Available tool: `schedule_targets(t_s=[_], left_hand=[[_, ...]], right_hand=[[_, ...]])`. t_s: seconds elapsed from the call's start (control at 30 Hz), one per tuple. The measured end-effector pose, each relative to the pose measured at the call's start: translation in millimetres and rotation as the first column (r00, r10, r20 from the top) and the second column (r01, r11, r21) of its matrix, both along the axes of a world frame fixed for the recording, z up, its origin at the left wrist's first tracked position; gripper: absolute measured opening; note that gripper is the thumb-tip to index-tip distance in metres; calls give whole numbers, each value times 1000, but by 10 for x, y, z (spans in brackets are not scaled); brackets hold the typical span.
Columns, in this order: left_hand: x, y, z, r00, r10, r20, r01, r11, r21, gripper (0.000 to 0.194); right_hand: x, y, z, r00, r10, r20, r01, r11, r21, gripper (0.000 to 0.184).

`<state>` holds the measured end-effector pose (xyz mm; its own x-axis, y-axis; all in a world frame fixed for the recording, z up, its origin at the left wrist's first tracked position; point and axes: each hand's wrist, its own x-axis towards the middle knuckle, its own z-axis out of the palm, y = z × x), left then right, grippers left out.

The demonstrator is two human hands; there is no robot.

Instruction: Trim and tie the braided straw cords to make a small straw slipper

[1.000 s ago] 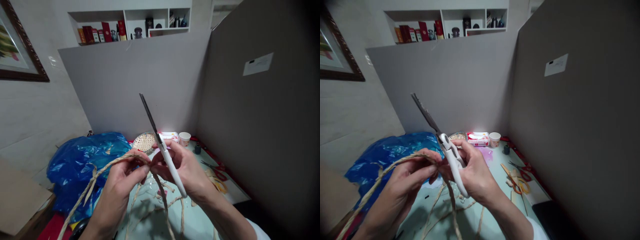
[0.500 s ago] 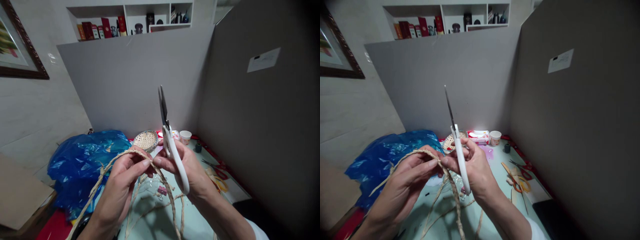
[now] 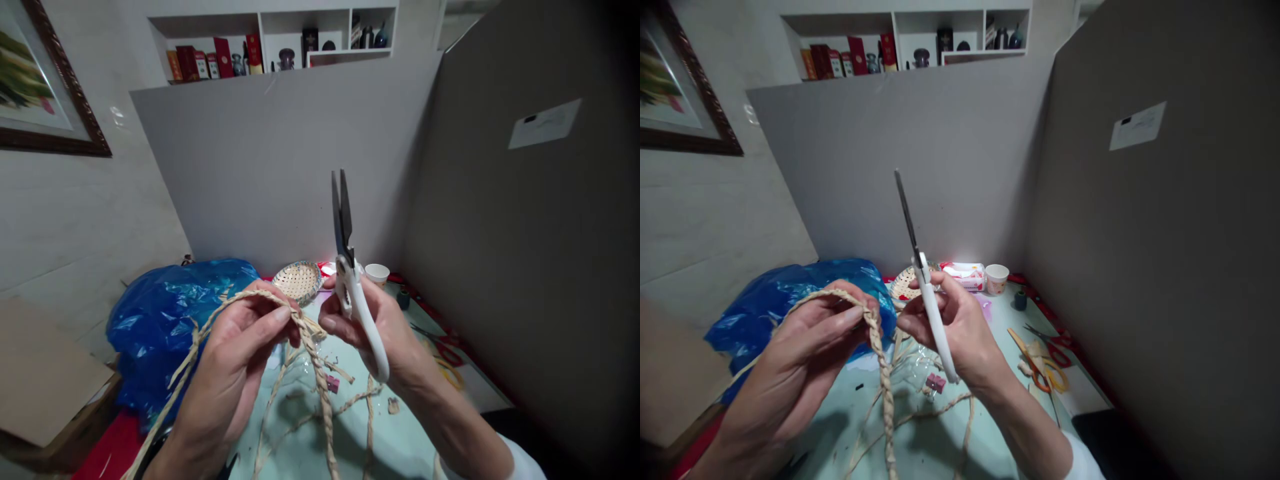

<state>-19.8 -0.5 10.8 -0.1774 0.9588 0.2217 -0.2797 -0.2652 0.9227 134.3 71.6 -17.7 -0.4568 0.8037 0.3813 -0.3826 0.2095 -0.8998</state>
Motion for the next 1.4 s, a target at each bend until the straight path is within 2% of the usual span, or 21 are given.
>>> schedule_targets(t_s=[0.1,0.2,0.27,0.37,0.5,0.7,0.83,1.03,1.2,1.4], left_hand=[[-52,-3,38,999,7,41,-7,1000,17,4],[-105,-8,72,995,25,94,-28,999,27,4],[-134,-16,88,992,46,120,-50,998,33,4],[-164,-33,99,987,74,145,-82,995,50,5],[-178,-43,91,984,86,158,-93,995,33,6],[-180,-37,76,982,99,161,-106,994,31,5],[-172,-52,82,981,103,163,-110,993,33,5],[-164,-65,96,975,107,193,-121,991,59,6],[-170,-55,95,961,193,198,-216,971,100,3],[-172,-48,74,948,280,152,-307,928,209,3]], right_hand=[[104,57,42,980,-47,191,12,983,181,40],[216,111,74,891,-160,425,-41,904,425,35],[264,135,76,845,-196,497,-81,873,482,37],[293,148,43,805,-232,546,-87,864,496,49],[311,143,-13,787,-292,543,-61,839,541,55],[334,132,46,754,-446,482,-48,695,717,45],[344,142,79,774,-462,433,-54,634,772,40],[371,180,40,774,-473,420,-60,606,793,41],[368,166,30,758,-504,415,-28,610,792,45],[355,136,40,752,-551,362,20,569,822,46]])
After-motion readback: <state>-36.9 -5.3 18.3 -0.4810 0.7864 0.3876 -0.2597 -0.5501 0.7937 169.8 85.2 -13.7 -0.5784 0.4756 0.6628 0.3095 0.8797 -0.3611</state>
